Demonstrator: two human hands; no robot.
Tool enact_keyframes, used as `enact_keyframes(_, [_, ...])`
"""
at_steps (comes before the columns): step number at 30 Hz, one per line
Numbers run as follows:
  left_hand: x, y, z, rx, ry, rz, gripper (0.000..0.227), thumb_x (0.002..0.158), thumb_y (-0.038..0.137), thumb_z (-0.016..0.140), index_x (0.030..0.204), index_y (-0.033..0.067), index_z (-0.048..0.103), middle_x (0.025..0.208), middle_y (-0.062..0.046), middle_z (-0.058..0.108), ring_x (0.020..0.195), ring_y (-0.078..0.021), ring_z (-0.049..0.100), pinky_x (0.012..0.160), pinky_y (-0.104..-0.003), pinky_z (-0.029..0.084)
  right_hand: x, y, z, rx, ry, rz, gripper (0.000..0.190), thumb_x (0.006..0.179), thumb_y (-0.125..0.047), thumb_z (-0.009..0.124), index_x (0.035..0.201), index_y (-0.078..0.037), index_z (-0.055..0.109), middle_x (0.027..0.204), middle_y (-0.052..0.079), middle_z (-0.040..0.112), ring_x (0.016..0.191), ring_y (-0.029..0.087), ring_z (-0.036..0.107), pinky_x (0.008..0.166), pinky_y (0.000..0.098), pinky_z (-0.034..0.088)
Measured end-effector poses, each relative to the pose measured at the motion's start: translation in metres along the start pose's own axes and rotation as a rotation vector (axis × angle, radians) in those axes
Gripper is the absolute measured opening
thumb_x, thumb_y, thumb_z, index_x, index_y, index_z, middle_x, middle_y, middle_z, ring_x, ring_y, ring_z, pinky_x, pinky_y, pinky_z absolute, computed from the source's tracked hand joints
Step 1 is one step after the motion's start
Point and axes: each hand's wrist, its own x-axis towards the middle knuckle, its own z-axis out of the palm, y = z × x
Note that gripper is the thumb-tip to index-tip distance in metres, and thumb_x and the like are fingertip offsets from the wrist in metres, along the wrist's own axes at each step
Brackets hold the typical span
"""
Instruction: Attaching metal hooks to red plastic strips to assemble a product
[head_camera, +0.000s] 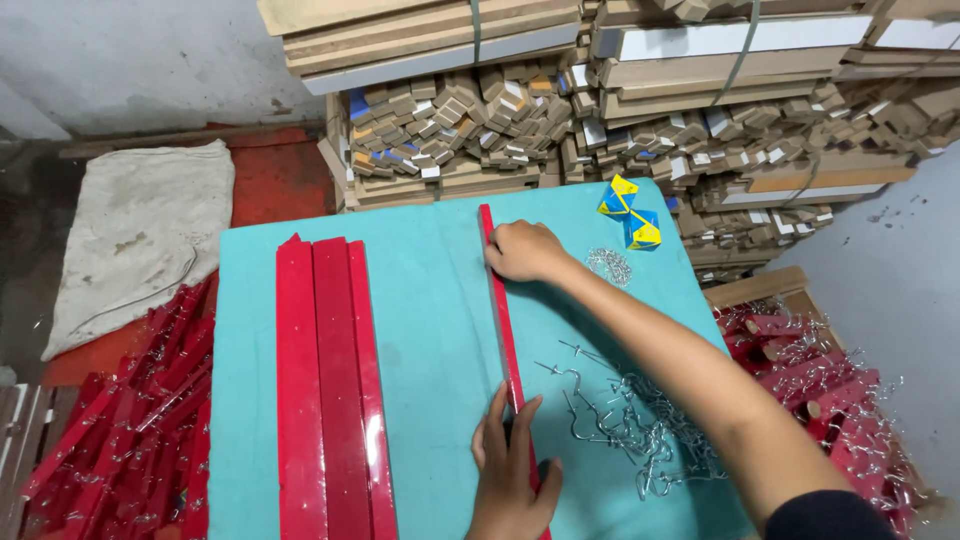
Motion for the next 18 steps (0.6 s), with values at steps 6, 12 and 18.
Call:
enact_keyframes(6, [0.001, 0.002, -0.002, 0.019, 0.000, 0.035, 0.069, 0.085, 0.019, 0.066, 0.149, 0.0148, 0.043, 0.165, -0.023, 0.020, 0.150, -0.0348, 0.033, 0.114, -0.053, 0.021, -0.013, -0.030, 0.009, 0.181, 0.122, 0.305, 0.041, 0.101, -0.028, 0.037, 0.087, -0.005, 0.067, 0.089, 0.015, 0.073, 0.087, 0.040, 0.066, 0.102, 0.0568, 0.040])
enact_keyframes(12, [0.002, 0.001, -0.001, 0.014, -0.011, 0.063, 0.069, 0.080, 0.005, 0.050, 0.149, 0.0086, 0.041, 0.165, -0.028, 0.020, 0.156, -0.0365, 0.018, 0.114, -0.054, 0.020, -0.048, -0.022, -0.008, 0.382, 0.105, 0.224, 0.051, 0.108, -0.050, 0.033, 0.104, -0.007, 0.061, 0.093, 0.019, 0.071, 0.083, 0.039, 0.067, 0.064, 0.0516, 0.049])
enact_keyframes(18, [0.007, 0.008, -0.003, -0.099, -0.042, -0.081, 0.080, 0.087, 0.003, 0.045, 0.160, 0.0040, 0.013, 0.172, -0.016, 0.016, 0.158, -0.0283, 0.019, 0.121, -0.053, 0.002, -0.093, 0.099, 0.025, 0.296, 0.166, 0.210, 0.025, 0.097, -0.030, 0.064, 0.113, -0.011, 0.066, 0.112, 0.013, 0.069, 0.099, 0.032, 0.064, 0.081, 0.0457, 0.050])
